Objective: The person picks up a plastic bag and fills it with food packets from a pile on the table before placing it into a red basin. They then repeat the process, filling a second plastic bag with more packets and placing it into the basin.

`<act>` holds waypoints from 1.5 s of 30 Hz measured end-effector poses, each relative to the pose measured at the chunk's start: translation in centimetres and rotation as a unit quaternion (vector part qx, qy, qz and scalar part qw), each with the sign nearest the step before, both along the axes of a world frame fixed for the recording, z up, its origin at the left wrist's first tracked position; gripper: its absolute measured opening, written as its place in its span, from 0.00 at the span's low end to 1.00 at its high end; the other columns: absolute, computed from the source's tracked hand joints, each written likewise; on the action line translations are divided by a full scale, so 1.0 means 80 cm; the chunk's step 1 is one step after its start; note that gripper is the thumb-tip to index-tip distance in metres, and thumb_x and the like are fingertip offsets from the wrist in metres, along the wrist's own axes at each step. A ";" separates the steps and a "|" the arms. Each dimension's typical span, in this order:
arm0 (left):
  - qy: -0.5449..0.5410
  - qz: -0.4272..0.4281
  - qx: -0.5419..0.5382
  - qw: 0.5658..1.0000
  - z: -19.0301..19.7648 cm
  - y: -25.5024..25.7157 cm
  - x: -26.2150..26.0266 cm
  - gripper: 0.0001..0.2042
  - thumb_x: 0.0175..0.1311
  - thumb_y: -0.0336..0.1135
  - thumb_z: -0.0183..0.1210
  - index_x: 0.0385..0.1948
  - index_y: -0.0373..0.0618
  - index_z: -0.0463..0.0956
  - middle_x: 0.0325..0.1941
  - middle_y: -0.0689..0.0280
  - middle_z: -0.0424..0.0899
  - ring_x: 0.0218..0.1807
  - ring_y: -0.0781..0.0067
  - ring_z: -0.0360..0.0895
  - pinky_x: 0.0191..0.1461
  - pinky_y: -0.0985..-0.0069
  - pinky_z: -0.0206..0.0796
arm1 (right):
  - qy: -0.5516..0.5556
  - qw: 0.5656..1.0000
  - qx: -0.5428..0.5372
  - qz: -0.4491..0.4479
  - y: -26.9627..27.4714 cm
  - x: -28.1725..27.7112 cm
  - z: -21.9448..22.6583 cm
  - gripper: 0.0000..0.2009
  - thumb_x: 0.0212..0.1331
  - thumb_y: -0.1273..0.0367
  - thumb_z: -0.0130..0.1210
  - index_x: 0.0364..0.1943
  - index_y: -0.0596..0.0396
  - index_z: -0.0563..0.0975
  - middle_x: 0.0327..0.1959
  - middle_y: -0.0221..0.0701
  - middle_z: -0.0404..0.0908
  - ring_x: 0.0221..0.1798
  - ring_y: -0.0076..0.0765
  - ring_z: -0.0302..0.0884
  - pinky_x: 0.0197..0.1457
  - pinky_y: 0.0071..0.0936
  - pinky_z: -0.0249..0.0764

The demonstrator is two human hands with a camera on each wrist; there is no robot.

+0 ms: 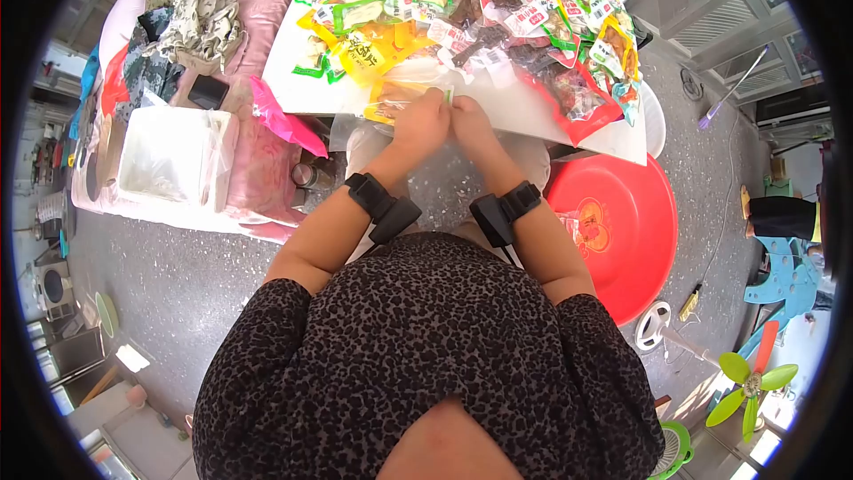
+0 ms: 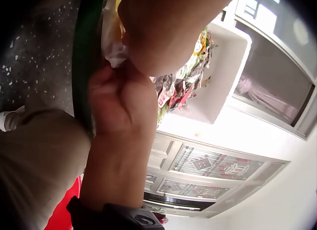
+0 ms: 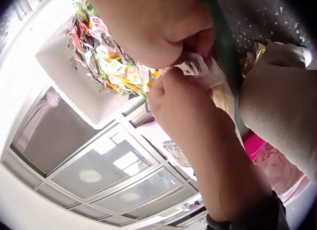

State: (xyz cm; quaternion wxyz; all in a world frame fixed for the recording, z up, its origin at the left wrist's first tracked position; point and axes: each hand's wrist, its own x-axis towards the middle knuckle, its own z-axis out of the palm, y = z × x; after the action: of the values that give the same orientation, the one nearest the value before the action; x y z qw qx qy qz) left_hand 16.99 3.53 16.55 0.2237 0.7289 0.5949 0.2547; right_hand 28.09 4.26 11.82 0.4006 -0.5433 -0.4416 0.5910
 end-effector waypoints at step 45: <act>-0.031 0.011 0.038 0.999 -0.015 -0.011 -0.038 0.08 0.51 0.36 0.46 0.29 0.44 0.67 0.27 0.54 0.74 0.31 0.53 0.71 0.32 0.64 0.62 | 0.061 0.998 -0.016 0.019 0.018 0.003 0.091 0.12 0.50 0.69 0.45 0.40 0.55 0.66 0.36 0.31 0.69 0.34 0.24 0.69 0.32 0.23 0.68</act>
State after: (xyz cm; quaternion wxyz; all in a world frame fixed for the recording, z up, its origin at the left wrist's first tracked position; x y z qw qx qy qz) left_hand 13.95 2.63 15.32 0.2114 0.7220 0.5858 0.3015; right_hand 28.37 5.73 19.13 0.4068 -0.5036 -0.4175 0.6377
